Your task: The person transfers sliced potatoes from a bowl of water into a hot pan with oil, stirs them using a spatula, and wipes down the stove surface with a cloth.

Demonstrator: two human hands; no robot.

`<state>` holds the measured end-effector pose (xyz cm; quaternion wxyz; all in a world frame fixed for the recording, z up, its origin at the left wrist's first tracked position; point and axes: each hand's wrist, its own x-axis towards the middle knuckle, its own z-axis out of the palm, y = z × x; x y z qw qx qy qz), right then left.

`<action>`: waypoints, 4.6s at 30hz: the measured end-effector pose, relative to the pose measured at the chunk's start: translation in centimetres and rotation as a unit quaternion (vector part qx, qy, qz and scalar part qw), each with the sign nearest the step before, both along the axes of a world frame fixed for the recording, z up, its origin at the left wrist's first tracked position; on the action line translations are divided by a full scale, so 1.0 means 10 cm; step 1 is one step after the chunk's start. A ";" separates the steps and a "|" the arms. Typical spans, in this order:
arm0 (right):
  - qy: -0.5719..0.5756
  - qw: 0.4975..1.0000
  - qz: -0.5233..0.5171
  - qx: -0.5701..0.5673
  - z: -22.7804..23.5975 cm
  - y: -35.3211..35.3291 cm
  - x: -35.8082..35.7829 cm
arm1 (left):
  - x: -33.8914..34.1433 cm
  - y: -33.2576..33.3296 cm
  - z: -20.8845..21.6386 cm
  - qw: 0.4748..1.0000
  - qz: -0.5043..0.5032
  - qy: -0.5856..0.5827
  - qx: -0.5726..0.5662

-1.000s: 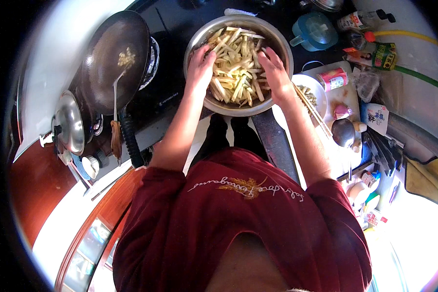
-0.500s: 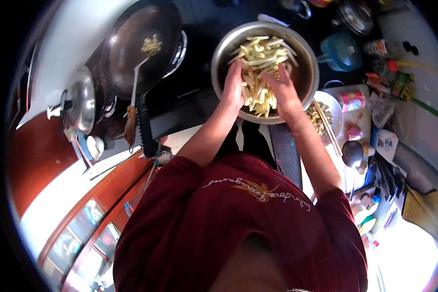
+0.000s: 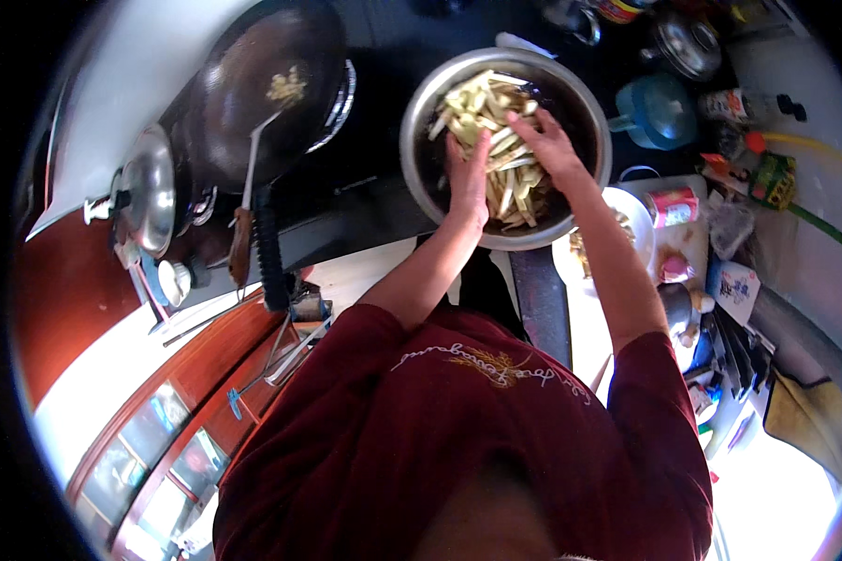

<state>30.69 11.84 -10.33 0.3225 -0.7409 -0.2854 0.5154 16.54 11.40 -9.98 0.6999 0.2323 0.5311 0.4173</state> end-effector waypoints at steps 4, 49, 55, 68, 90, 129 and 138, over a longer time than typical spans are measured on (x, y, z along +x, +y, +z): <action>0.281 0.950 -0.115 0.076 0.23 -0.09 -0.18 | 0.06 0.07 -0.04 0.992 0.019 -0.114 -0.048; 0.200 0.873 -0.313 0.316 0.95 -0.34 -0.35 | 0.25 0.15 1.03 0.978 -0.084 -0.158 0.107; 0.225 0.887 -0.218 0.340 1.82 0.52 -1.02 | -0.45 0.83 1.83 0.962 -0.021 -0.194 0.191; -0.030 0.960 0.116 0.254 1.67 2.01 -2.50 | -2.94 2.42 1.79 0.842 -0.085 0.501 0.181; -0.420 0.874 0.179 0.165 0.60 -0.54 -0.11 | -1.39 0.45 1.67 0.871 -0.319 0.142 0.345; 0.203 0.862 -0.398 0.238 0.34 -0.30 -0.84 | 0.20 -0.02 0.36 0.993 -0.022 -0.078 0.082; 0.160 0.866 -0.329 0.341 1.23 -0.27 -1.08 | 0.06 0.03 1.03 0.979 -0.007 -0.097 0.178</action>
